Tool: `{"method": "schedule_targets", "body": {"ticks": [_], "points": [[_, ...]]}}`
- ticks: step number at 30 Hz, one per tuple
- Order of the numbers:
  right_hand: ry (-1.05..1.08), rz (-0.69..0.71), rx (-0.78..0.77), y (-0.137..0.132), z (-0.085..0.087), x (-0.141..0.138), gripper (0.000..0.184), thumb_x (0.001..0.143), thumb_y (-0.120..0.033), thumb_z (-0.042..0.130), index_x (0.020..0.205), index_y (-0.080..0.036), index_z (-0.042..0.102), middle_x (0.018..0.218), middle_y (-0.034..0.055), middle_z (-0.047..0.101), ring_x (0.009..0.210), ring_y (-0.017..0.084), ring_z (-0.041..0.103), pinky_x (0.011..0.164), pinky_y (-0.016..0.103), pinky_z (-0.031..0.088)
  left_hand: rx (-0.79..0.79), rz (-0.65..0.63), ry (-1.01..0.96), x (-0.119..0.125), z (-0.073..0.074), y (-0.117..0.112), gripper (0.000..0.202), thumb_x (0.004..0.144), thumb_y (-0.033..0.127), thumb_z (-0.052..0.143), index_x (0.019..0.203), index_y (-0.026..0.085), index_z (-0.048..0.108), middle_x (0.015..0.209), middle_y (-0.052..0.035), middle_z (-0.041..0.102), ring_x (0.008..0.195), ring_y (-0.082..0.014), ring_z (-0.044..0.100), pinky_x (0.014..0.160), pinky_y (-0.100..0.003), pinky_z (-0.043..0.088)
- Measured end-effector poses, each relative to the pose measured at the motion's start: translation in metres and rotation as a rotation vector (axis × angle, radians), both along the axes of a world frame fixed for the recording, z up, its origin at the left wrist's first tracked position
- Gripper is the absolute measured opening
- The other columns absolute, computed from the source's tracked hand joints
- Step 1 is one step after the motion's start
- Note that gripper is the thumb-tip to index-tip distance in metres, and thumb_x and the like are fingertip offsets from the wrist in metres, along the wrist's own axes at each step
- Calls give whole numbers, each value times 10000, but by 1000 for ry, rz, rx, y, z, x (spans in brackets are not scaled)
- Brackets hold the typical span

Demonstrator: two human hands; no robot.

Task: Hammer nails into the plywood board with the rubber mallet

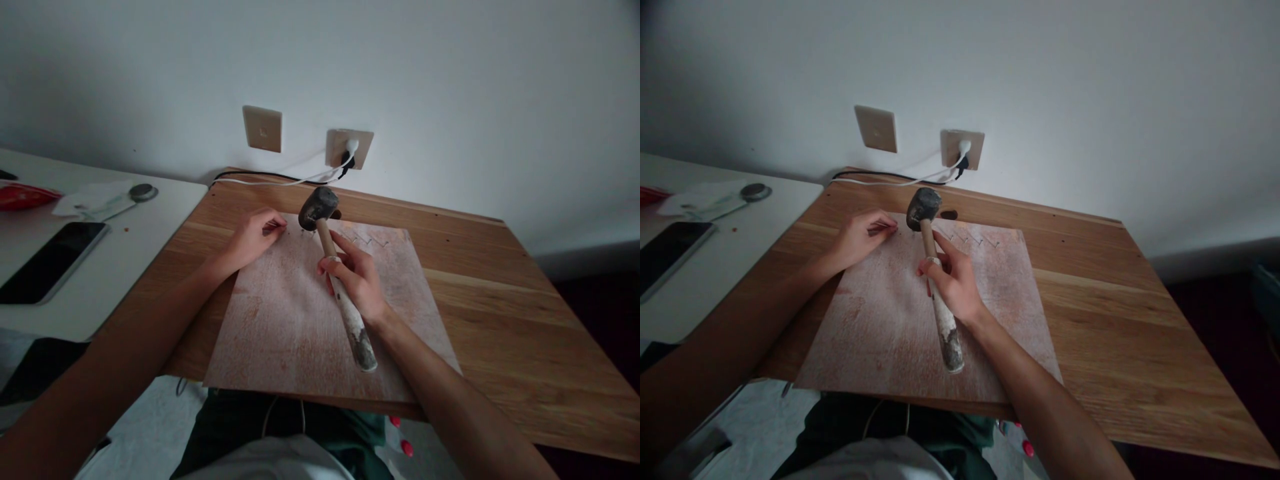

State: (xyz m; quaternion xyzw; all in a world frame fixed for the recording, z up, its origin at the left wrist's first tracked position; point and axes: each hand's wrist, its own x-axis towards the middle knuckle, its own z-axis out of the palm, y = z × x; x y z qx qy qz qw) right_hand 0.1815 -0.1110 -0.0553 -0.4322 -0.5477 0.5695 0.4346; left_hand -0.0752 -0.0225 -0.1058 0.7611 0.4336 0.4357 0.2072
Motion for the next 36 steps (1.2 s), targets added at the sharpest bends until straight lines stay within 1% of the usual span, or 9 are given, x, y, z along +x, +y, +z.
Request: {"method": "schedule_targets", "body": {"ticks": [2,6,9,11,14,19,23,29,36], "points": [[-17,-19,19,0,-1,1,835,844,-417,754,1615,-142,587,730,-35,719,482,131,527,434,277,403,14,-10,-1,0,1,-1,75,976,187,663,983,208,735,1046,-63,792,974,-194,767,936,-370,658],[-39,-68,53,2,-1,2,831,859,-423,740,1620,-132,578,740,-24,726,494,136,532,445,282,397,61,-7,81,1,1,-2,106,962,133,658,964,216,725,1011,-48,793,987,-202,755,957,-386,630],[-38,-87,57,3,-1,3,818,853,-429,743,1593,-115,596,739,-20,728,501,140,538,449,286,405,69,-7,82,2,3,-3,112,955,121,663,958,217,720,991,-36,797,958,-192,752,930,-363,617],[-35,-89,58,3,-1,3,808,850,-430,745,1579,-113,607,733,-22,724,495,138,533,448,286,405,78,6,63,3,5,-4,104,965,128,662,962,215,718,1001,-39,801,949,-188,754,916,-352,616],[-40,-84,52,3,-2,2,806,850,-434,741,1580,-121,607,732,-27,722,483,135,529,441,285,401,102,39,58,4,10,-5,101,987,141,651,975,216,717,1045,-50,810,981,-194,760,947,-364,618],[-43,-73,36,2,-3,2,857,844,-431,749,1620,-116,569,733,-31,728,464,138,536,431,287,410,70,-33,189,6,11,-7,183,941,67,635,964,226,721,1012,-29,813,987,-203,758,955,-367,604],[-55,-64,44,2,-4,2,823,858,-429,741,1614,-146,584,739,-27,729,464,137,540,430,287,407,75,-13,216,6,9,-7,183,950,66,634,964,228,717,1019,-31,815,1006,-214,753,984,-386,586],[-41,-69,36,3,-3,2,832,846,-423,745,1604,-121,583,727,-34,713,470,138,525,430,287,401,85,-1,226,7,11,-9,169,956,68,634,956,222,703,998,-34,799,973,-215,744,944,-380,578],[-44,-74,29,2,-2,1,835,830,-423,736,1599,-130,594,732,-37,710,485,136,524,445,288,415,66,-10,222,7,13,-9,160,964,73,646,937,224,691,981,-24,792,945,-201,736,909,-347,578]]}}
